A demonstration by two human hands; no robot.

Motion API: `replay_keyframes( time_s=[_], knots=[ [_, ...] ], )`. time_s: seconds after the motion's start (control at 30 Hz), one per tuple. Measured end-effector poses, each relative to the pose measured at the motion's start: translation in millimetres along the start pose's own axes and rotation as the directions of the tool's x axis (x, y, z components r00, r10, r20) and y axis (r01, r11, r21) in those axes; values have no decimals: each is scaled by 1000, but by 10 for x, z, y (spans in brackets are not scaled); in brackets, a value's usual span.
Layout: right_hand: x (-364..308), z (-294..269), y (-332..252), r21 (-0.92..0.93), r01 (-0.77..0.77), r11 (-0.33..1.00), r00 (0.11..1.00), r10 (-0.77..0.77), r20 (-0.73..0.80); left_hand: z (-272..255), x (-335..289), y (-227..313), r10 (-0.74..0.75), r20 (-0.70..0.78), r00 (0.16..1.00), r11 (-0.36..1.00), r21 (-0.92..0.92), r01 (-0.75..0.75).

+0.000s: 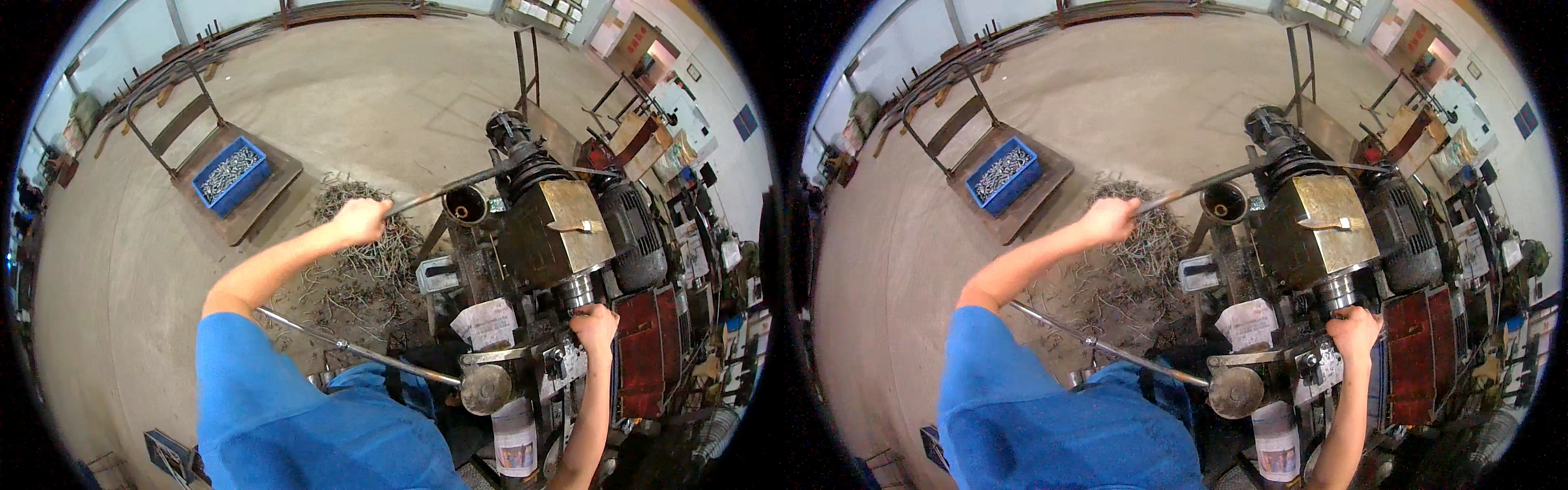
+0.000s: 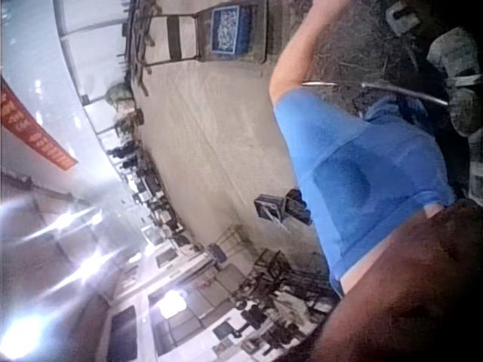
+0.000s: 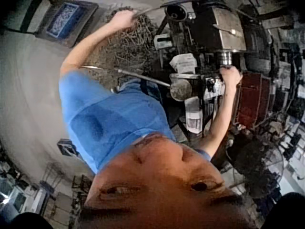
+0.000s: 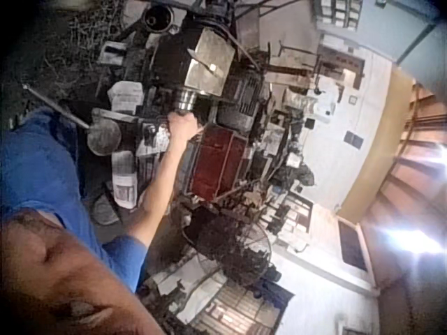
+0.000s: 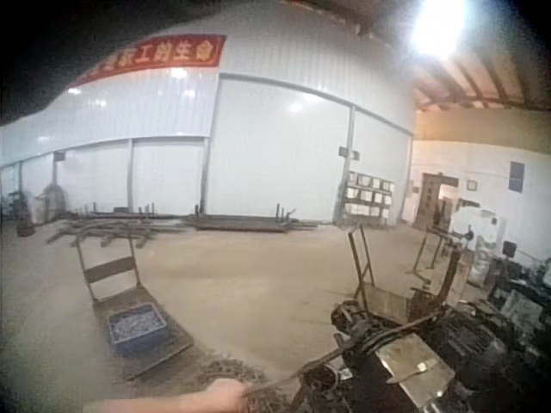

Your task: The person operates a manual lathe machine to shape a metal rod by pulling and pushing levers to control the machine's carriage and cross-slide, then uses their hands to pick up and place small metal pieces into a container.

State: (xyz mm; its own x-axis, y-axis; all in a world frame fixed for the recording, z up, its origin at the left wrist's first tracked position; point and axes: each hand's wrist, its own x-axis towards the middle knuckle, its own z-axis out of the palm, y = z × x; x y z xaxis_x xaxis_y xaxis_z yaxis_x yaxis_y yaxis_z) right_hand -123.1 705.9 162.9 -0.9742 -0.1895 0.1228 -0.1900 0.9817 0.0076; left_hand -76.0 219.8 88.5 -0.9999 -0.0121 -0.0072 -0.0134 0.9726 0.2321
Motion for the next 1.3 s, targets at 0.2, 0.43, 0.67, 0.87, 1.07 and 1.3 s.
replay_keyframes(
  time_s=[0.2, 0.43, 0.67, 0.87, 1.07, 1.3],
  knots=[
    [53, 74, 38, 39, -34, 999, 999, 34, -3, -281, 889, -1051, 54, -52, 997, 905, 425, -27],
    [-8, 59, 36, 39, -7, 999, 998, 9, -55, -213, 751, -878, -127, -107, 986, 949, 277, 153],
    [-47, 186, 150, -15, -1, 1000, 995, 0, -101, -216, 404, -491, -231, 22, 973, 968, 106, 227],
    [18, 273, 193, -127, -27, 992, 991, 10, -132, -74, 184, -387, -185, -88, 979, 978, 77, 192],
    [-161, -140, -136, -164, -34, 986, 998, 43, 53, -88, 184, -279, -212, -67, 975, 977, 10, 214],
    [-129, -34, -96, -218, -25, 976, 1000, 22, -18, -131, 185, -323, -209, -83, 974, 977, 35, 212]
  ],
)
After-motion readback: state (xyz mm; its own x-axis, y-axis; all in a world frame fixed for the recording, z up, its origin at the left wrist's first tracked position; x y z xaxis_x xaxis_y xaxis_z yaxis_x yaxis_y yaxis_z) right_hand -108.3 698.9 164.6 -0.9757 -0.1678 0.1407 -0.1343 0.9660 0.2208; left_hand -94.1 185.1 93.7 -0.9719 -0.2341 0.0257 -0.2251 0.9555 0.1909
